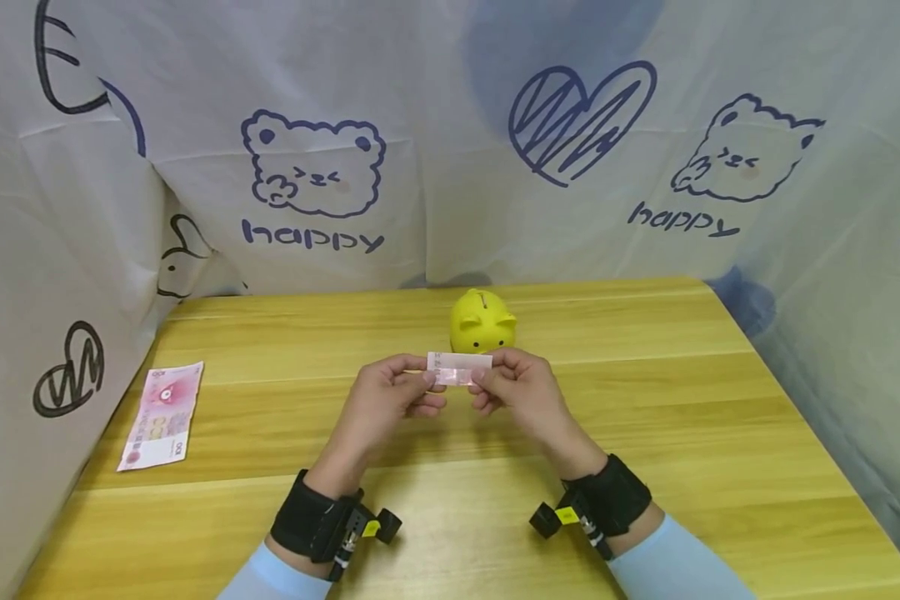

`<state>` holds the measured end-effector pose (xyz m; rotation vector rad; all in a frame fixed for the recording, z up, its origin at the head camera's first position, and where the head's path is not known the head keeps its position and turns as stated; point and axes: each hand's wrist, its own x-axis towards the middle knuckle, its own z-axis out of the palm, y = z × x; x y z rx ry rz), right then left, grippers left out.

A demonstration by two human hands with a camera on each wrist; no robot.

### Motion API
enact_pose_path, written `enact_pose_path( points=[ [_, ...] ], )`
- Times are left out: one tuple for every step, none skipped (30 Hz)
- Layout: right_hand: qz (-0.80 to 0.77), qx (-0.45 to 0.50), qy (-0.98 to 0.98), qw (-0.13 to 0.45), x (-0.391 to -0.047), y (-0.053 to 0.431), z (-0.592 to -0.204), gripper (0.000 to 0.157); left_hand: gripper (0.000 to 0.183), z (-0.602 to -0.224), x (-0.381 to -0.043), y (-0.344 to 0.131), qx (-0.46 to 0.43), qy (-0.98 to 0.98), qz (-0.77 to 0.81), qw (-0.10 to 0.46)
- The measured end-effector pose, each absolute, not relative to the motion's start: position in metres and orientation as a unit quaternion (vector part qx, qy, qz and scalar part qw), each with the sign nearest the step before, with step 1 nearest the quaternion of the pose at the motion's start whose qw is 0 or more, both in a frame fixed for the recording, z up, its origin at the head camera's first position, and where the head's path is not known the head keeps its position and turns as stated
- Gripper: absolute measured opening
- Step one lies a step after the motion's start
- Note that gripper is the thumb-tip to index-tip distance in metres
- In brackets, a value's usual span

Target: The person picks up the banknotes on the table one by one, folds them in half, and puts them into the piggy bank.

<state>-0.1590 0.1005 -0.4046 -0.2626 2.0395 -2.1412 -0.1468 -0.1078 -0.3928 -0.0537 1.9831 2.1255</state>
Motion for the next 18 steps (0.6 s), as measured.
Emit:
enact_pose_path(
  points=[
    [-0.721,-0.093,0.681,0.088,-0.1589,0.1008,-0.4039,0.019,0.019,-0.3922,-0.1465,-0.1082,-0.020,0.676,0.727,0.115],
    [-0.725,-0.099,0.676,0.092,-0.1587,0.1010,-0.4034,0.020,0.020,-0.3916,-0.1463,-0.1085,-0.019,0.675,0.729,0.112],
    [-0.727,-0.107,0.671,0.096,-0.1587,0.1012,-0.4033,0.022,0.020,-0.3911,-0.1460,-0.1087,-0.019,0.671,0.733,0.108],
    [-0.730,-0.112,0.667,0.099,-0.1583,0.1013,-0.4029,0.023,0.020,-0.3905,-0.1457,-0.1089,-0.019,0.665,0.739,0.103],
    [-0.733,-0.116,0.662,0.101,-0.1581,0.1014,-0.4027,0.025,0.021,-0.3900,-0.1454,-0.1089,-0.018,0.660,0.745,0.097],
    [-0.735,-0.119,0.659,0.102,-0.1578,0.1015,-0.4025,0.027,0.023,-0.3893,-0.1450,-0.1090,-0.016,0.655,0.750,0.092],
    [-0.737,-0.123,0.657,0.102,-0.1576,0.1014,-0.4022,0.029,0.024,-0.3888,-0.1446,-0.1090,-0.014,0.648,0.757,0.086],
    [-0.738,-0.125,0.656,0.100,-0.1574,0.1013,-0.4021,0.031,0.025,-0.3883,-0.1443,-0.1091,-0.013,0.643,0.761,0.082],
    [-0.738,-0.128,0.655,0.098,-0.1573,0.1013,-0.4020,0.032,0.026,-0.3878,-0.1440,-0.1089,-0.011,0.639,0.765,0.079],
    [-0.739,-0.128,0.655,0.095,-0.1568,0.1012,-0.4018,0.033,0.026,-0.3873,-0.1437,-0.1087,-0.009,0.636,0.768,0.076],
    [-0.739,-0.130,0.655,0.092,-0.1565,0.1011,-0.4020,0.032,0.026,-0.3870,-0.1435,-0.1084,-0.008,0.635,0.769,0.073],
    [-0.740,-0.132,0.654,0.087,-0.1562,0.1011,-0.4021,0.032,0.026,-0.3868,-0.1432,-0.1083,-0.006,0.634,0.770,0.071],
    [-0.740,-0.135,0.653,0.082,-0.1558,0.1010,-0.4024,0.031,0.025,-0.3867,-0.1430,-0.1080,-0.005,0.633,0.771,0.069],
    [-0.741,-0.138,0.652,0.078,-0.1555,0.1010,-0.4028,0.029,0.024,-0.3866,-0.1428,-0.1079,-0.004,0.633,0.772,0.067],
    [-0.741,-0.142,0.652,0.073,-0.1552,0.1009,-0.4034,0.028,0.023,-0.3867,-0.1428,-0.1077,-0.002,0.632,0.772,0.065],
    [-0.741,-0.145,0.652,0.067,-0.1550,0.1006,-0.4038,0.025,0.022,-0.3867,-0.1426,-0.1077,-0.001,0.632,0.772,0.064],
    [-0.739,-0.149,0.654,0.063,-0.1548,0.1005,-0.4044,0.023,0.020,-0.3866,-0.1425,-0.1077,0.002,0.633,0.772,0.063],
    [-0.738,-0.152,0.655,0.059,-0.1548,0.1004,-0.4052,0.022,0.019,-0.3868,-0.1424,-0.1078,0.005,0.633,0.771,0.063]
  ],
)
